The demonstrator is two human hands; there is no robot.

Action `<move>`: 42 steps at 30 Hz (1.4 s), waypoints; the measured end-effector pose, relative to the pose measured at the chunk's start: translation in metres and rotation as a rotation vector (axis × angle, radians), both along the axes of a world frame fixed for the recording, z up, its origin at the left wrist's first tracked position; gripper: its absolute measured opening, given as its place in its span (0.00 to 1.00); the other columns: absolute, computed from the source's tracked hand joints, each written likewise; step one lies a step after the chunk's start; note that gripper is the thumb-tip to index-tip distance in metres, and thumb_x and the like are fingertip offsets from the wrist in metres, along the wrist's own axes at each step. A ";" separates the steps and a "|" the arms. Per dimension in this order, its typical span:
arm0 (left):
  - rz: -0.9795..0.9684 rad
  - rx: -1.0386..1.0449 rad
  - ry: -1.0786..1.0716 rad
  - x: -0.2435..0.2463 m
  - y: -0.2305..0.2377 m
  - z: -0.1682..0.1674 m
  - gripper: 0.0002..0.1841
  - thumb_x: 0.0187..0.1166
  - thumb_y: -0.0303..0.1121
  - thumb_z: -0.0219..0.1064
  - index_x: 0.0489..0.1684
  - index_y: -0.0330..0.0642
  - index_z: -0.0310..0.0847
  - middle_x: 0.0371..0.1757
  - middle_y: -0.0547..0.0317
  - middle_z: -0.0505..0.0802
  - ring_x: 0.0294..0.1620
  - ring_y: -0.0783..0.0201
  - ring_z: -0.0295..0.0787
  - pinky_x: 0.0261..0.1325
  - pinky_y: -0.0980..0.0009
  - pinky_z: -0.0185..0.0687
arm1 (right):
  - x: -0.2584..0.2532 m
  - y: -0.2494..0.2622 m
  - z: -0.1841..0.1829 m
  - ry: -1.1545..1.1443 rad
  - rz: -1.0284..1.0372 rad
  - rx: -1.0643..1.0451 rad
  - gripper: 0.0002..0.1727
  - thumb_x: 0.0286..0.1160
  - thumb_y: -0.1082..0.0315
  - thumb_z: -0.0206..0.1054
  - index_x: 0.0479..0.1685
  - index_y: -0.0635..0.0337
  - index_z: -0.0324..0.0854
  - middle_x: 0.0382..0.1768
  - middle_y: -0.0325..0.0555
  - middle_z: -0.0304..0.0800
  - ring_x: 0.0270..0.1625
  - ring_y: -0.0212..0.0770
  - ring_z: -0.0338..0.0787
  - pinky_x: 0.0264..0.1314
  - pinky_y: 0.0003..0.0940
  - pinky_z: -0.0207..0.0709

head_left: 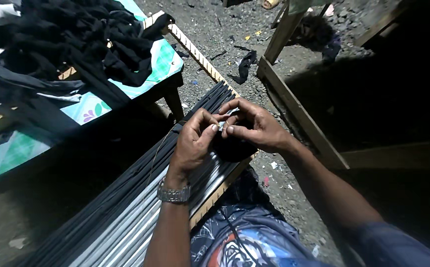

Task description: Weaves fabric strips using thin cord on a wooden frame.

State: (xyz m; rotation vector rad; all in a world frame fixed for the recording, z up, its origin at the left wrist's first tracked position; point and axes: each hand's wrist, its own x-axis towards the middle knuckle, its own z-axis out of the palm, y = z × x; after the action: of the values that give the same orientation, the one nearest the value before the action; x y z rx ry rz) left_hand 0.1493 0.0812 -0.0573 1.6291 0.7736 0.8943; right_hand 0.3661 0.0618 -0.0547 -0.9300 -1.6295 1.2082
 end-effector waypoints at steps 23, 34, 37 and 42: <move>0.100 0.274 0.124 -0.012 0.001 0.022 0.07 0.84 0.24 0.59 0.49 0.42 0.82 0.43 0.61 0.90 0.38 0.67 0.88 0.38 0.71 0.88 | 0.008 0.009 -0.002 -0.036 -0.008 0.087 0.15 0.78 0.79 0.55 0.45 0.63 0.91 0.41 0.42 0.94 0.37 0.31 0.89 0.38 0.27 0.85; 0.096 0.262 0.112 -0.006 -0.001 0.023 0.06 0.83 0.26 0.59 0.48 0.42 0.82 0.31 0.61 0.86 0.23 0.67 0.79 0.23 0.73 0.79 | 0.003 0.006 -0.005 -0.280 -0.062 0.291 0.10 0.77 0.70 0.69 0.50 0.53 0.95 0.44 0.36 0.93 0.46 0.27 0.90 0.51 0.27 0.88; 0.131 0.132 0.018 -0.003 -0.004 0.017 0.06 0.86 0.29 0.58 0.50 0.43 0.80 0.26 0.59 0.81 0.17 0.66 0.73 0.18 0.73 0.72 | -0.002 0.003 -0.009 -0.290 -0.240 0.434 0.10 0.73 0.73 0.73 0.50 0.54 0.95 0.45 0.38 0.93 0.46 0.29 0.90 0.49 0.26 0.88; 0.138 -0.212 -0.110 0.004 -0.007 0.007 0.08 0.90 0.32 0.54 0.49 0.44 0.79 0.18 0.61 0.74 0.12 0.71 0.65 0.14 0.77 0.63 | -0.013 0.000 -0.017 -0.182 -0.331 0.612 0.11 0.72 0.77 0.74 0.49 0.60 0.95 0.47 0.44 0.94 0.50 0.34 0.91 0.55 0.30 0.89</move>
State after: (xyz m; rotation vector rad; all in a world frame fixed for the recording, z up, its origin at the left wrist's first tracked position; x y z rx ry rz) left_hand 0.1536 0.0746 -0.0506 1.3429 0.8808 0.9564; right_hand 0.3527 0.0621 -0.0713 -0.8741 -1.7516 0.3668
